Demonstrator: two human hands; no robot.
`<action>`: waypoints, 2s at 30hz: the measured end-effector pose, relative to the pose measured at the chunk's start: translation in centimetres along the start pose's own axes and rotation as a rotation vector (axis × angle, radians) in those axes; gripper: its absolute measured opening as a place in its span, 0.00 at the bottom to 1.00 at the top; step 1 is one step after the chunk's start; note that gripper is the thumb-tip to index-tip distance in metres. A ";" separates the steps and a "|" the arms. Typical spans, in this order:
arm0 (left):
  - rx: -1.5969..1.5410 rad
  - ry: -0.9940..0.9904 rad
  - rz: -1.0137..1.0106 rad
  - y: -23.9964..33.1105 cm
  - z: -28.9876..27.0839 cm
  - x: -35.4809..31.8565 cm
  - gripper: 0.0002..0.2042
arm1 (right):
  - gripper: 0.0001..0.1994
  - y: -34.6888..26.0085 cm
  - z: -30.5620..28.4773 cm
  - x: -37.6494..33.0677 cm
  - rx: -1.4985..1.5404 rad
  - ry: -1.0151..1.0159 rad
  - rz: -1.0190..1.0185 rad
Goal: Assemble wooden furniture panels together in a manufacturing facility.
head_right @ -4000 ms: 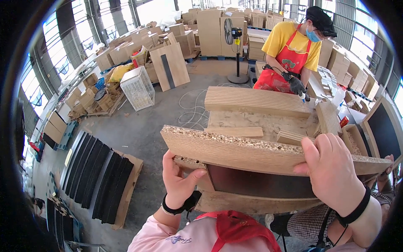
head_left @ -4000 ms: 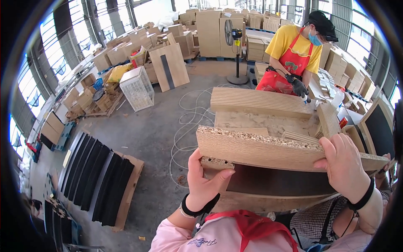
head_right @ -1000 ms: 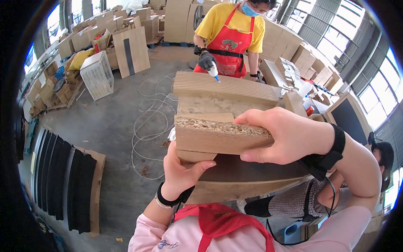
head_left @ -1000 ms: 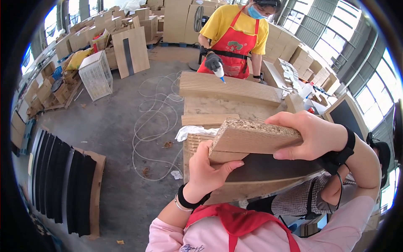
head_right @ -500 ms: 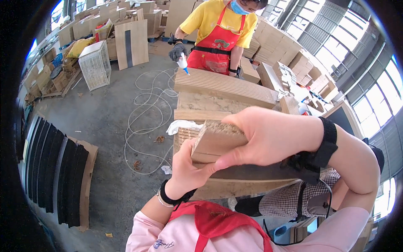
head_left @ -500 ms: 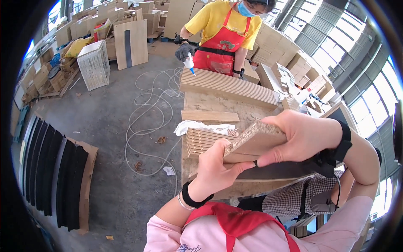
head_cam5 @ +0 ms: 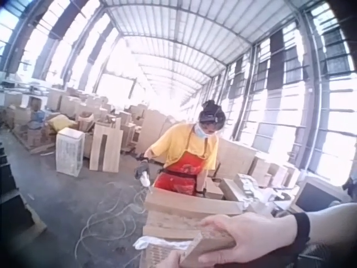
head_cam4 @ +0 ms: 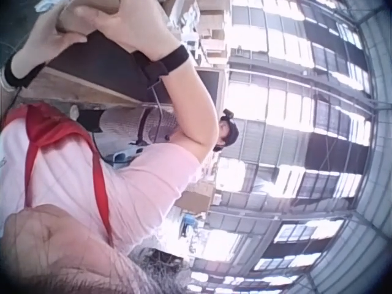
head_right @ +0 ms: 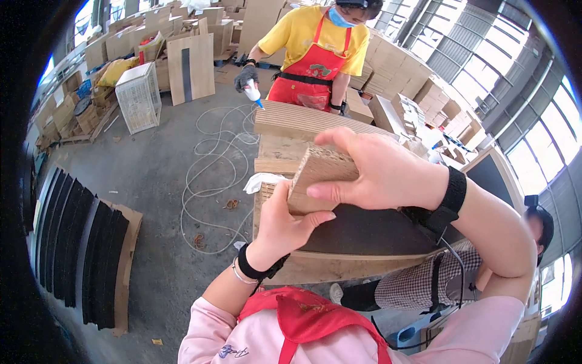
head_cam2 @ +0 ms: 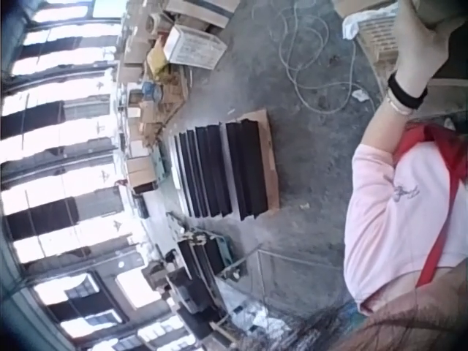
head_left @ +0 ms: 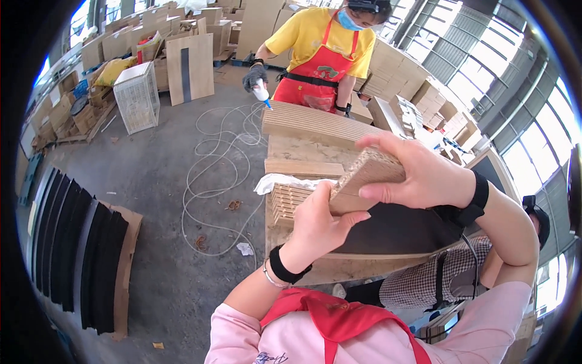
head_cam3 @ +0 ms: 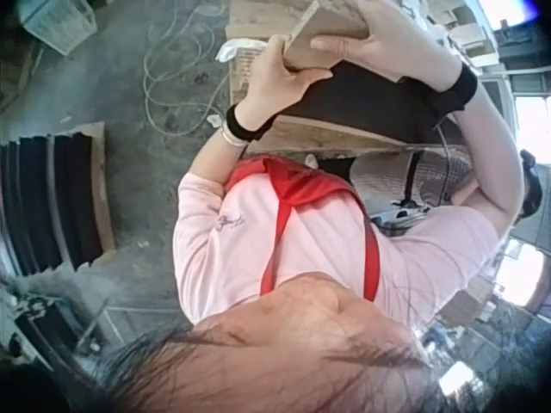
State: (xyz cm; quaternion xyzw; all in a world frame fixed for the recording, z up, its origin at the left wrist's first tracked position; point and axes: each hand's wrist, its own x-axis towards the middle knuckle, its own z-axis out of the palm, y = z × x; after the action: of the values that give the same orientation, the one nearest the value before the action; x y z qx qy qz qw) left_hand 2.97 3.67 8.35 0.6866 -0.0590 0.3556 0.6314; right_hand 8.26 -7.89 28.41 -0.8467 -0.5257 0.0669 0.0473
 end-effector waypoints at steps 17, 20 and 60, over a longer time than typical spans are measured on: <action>0.076 0.018 -0.025 0.8 -0.9 0.3 0.28 | 0.24 5.5 5.2 -9.0 -0.297 0.792 0.112; 0.022 -0.024 -0.022 0.1 -0.5 1.3 0.30 | 0.24 6.2 4.9 -8.8 -0.463 0.803 0.180; -0.081 0.091 -0.666 -17.1 -12.2 -5.6 0.07 | 0.22 9.4 8.4 -11.9 -0.351 1.078 0.343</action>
State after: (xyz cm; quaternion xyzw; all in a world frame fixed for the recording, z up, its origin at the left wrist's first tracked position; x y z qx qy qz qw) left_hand 2.90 16.04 -9.51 0.6257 0.1827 0.1575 0.7418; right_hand 9.98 -22.66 19.47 -0.8293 -0.2863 -0.4539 0.1555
